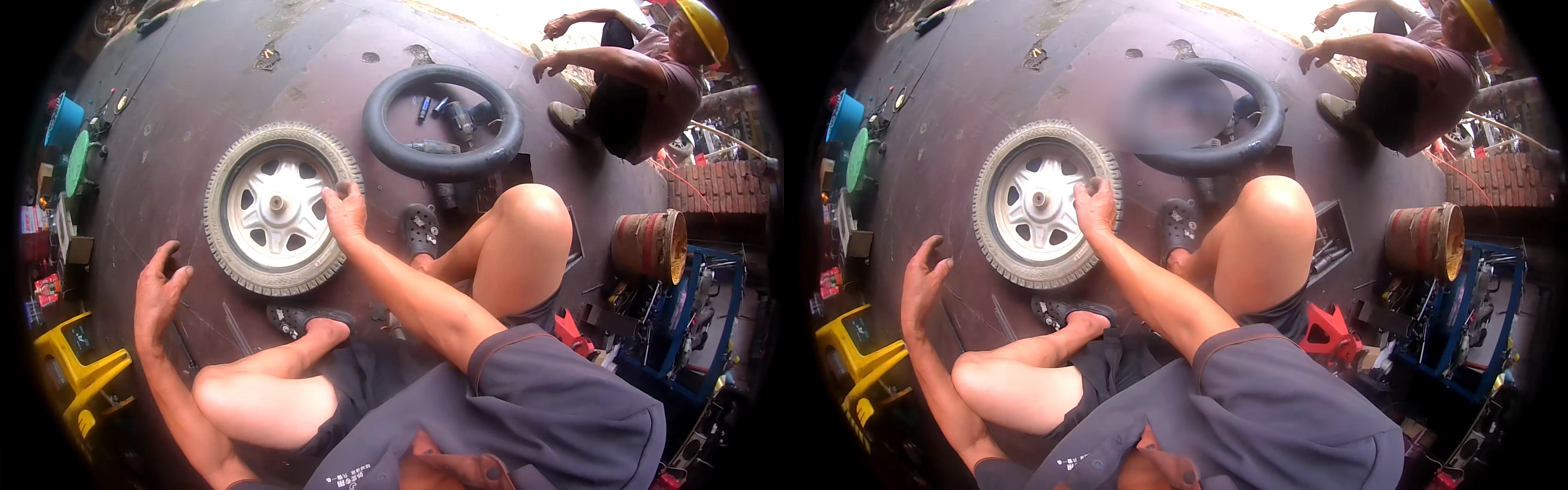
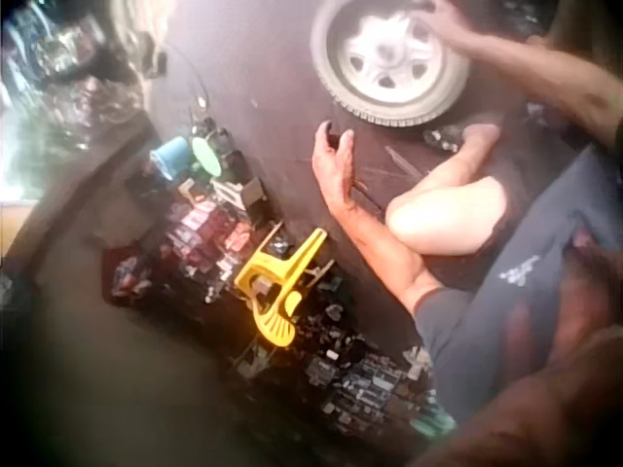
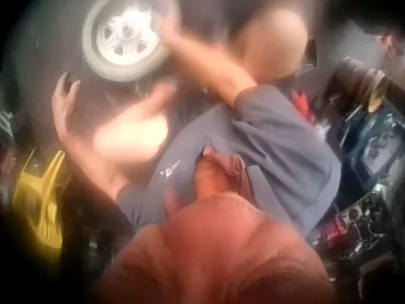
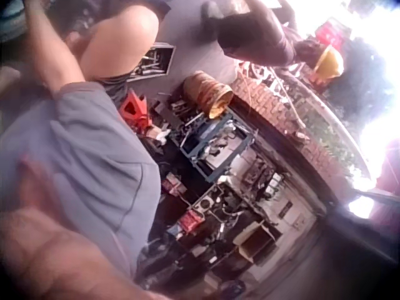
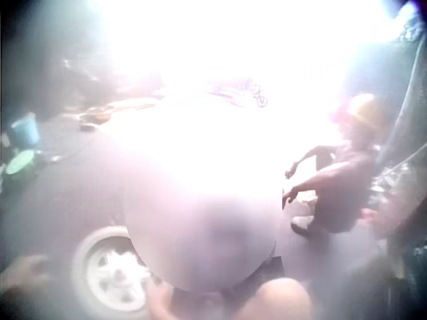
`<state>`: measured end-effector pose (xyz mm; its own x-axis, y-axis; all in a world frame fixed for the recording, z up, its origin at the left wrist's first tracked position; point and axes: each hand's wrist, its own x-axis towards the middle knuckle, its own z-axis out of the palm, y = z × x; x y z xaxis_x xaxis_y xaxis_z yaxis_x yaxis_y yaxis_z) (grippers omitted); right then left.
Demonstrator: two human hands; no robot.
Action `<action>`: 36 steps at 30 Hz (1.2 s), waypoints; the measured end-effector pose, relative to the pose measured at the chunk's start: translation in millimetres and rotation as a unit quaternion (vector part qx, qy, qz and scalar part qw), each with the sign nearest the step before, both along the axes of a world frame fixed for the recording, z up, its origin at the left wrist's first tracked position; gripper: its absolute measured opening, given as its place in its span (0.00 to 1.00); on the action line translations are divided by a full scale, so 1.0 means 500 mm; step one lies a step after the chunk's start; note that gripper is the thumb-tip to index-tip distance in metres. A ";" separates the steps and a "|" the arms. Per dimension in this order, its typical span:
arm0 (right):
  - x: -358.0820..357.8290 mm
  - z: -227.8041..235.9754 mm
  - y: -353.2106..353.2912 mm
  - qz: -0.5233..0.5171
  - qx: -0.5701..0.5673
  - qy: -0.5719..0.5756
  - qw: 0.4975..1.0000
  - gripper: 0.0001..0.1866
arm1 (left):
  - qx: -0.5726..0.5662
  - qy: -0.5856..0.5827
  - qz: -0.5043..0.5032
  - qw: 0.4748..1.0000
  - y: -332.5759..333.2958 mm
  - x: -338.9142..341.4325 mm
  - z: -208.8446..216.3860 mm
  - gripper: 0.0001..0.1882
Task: The person repairs an inner tube by unwrapping a patch, sticking and pressing it onto the tube, and then fitting the inner tube into a wheel tire.
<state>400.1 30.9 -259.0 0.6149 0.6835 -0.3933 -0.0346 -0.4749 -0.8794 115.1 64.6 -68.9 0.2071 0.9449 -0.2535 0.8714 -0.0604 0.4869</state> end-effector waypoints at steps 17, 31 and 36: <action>0.691 0.706 -0.126 0.326 0.292 -0.091 0.894 0.19 | -0.077 0.046 -0.030 0.996 -0.080 0.159 -0.048 0.27; 1.268 -0.005 -0.302 0.237 -0.194 -0.402 0.863 0.11 | -0.185 0.166 0.061 0.967 -0.118 0.356 -0.149 0.26; 1.350 -0.200 -0.164 0.279 -0.305 -0.360 0.836 0.12 | -0.186 0.297 -0.006 0.936 -0.083 0.525 -0.141 0.26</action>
<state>1074.9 -51.3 -358.8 0.4942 0.7509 -0.4381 0.7766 -0.6078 -0.1658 377.6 23.2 -139.3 -0.0652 0.7668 -0.6386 0.9954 0.0054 -0.0952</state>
